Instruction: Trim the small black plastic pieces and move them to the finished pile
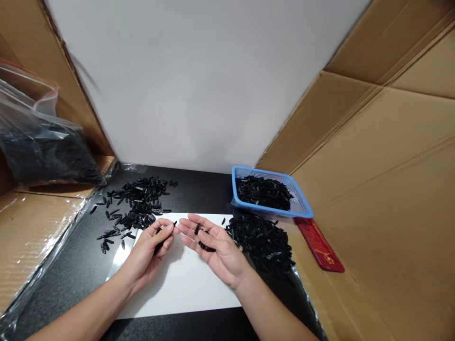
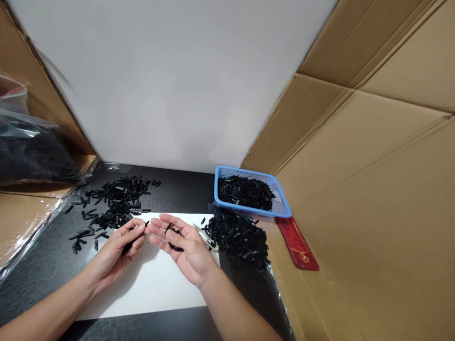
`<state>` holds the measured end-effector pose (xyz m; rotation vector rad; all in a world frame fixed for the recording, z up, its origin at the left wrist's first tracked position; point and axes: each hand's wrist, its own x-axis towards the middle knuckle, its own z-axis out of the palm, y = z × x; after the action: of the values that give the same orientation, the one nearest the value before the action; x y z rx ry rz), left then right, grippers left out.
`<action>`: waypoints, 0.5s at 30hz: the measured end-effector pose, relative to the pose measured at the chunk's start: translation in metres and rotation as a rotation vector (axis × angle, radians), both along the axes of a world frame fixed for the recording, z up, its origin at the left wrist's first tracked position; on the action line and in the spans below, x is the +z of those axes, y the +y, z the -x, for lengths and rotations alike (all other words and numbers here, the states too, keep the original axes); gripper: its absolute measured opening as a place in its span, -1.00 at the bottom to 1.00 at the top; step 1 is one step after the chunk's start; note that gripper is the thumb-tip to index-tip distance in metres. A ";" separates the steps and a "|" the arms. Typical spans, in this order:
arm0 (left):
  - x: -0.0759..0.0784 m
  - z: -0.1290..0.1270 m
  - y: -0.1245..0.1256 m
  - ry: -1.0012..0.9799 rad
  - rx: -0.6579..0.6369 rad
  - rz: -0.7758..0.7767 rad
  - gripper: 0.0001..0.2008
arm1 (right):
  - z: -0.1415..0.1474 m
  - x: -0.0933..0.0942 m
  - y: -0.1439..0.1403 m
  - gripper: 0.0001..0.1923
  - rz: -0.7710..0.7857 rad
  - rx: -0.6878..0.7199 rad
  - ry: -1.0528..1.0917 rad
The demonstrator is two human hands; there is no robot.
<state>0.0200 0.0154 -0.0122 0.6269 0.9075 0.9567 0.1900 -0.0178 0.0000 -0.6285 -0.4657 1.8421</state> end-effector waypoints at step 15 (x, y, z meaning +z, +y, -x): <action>0.000 -0.001 0.000 0.000 0.008 0.001 -0.76 | 0.000 0.005 -0.004 -0.62 -0.033 0.093 0.019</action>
<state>0.0207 0.0150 -0.0123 0.6222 0.9109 0.9634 0.1896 -0.0218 0.0049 -0.5745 -0.5188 1.9231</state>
